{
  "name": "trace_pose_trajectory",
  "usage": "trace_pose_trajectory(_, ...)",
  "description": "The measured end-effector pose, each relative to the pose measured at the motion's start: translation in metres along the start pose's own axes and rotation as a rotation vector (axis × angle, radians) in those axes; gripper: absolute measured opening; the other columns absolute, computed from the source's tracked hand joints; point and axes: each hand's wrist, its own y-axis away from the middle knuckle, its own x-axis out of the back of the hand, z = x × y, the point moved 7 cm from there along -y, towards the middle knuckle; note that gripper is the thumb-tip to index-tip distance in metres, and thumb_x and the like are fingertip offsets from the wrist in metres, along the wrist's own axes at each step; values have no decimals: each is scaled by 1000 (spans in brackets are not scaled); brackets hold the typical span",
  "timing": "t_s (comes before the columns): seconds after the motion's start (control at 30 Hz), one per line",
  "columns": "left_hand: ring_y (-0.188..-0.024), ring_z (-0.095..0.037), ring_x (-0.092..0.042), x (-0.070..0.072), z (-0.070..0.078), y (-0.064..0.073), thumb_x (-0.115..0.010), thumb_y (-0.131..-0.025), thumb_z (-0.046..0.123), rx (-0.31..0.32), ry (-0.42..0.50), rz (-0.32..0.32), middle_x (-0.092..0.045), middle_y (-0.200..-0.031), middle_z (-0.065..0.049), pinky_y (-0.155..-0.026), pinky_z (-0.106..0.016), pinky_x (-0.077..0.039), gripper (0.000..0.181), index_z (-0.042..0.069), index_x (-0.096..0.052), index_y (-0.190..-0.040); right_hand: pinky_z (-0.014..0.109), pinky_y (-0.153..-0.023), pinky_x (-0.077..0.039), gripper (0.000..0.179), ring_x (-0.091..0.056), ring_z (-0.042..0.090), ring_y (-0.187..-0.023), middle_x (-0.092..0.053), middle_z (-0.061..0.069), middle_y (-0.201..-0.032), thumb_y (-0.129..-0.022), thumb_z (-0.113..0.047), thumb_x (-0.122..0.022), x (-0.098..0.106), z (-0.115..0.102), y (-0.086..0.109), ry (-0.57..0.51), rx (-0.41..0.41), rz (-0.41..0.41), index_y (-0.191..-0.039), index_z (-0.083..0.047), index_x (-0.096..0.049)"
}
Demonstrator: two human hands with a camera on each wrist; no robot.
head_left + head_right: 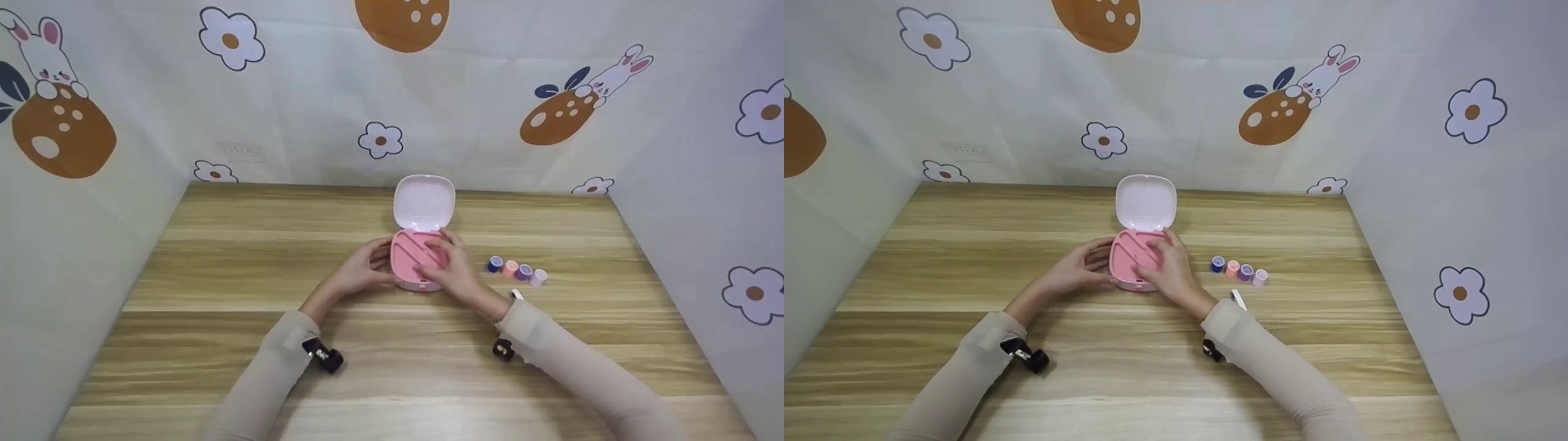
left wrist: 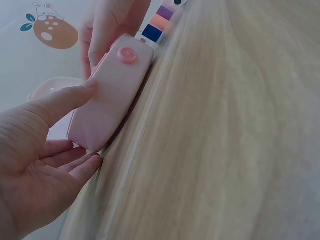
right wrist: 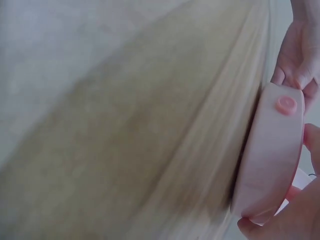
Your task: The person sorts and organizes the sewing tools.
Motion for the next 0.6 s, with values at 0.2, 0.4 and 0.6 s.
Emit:
trace_pose_trajectory(0.2, -150, -49, -40, -1, 3, 1, -80, -84, -8, -39, 16, 3, -38, -160, -36, -125, -47, -38, 90, -14, -30, -158, 59, -127, -29, 41, -42, 50, -146, -46, 32, -155, -85, -11, -87, -1, 0, 1, 26, 16, 31, -119, 7, -72)
trace_pose_trajectory(0.4, -151, -47, -39, 0, 1, 0, -80, -84, -8, -28, 21, 5, -38, -161, -34, -126, -46, -37, 91, -13, -29, -159, 57, -125, -35, 39, -48, 49, -142, -51, 31, -151, -83, -10, -88, -1, -2, 1, 38, 27, 76, -114, 8, -74)
trace_pose_trajectory(0.6, -151, -48, -38, -1, 1, 1, -78, -83, -11, -36, 26, -1, -36, -162, -35, -126, -46, -36, 90, -13, -29, -159, 56, -123, -39, 38, -51, 49, -139, -54, 29, -148, -82, -11, -89, -1, -4, 1, 75, 39, 103, -113, 8, -75)
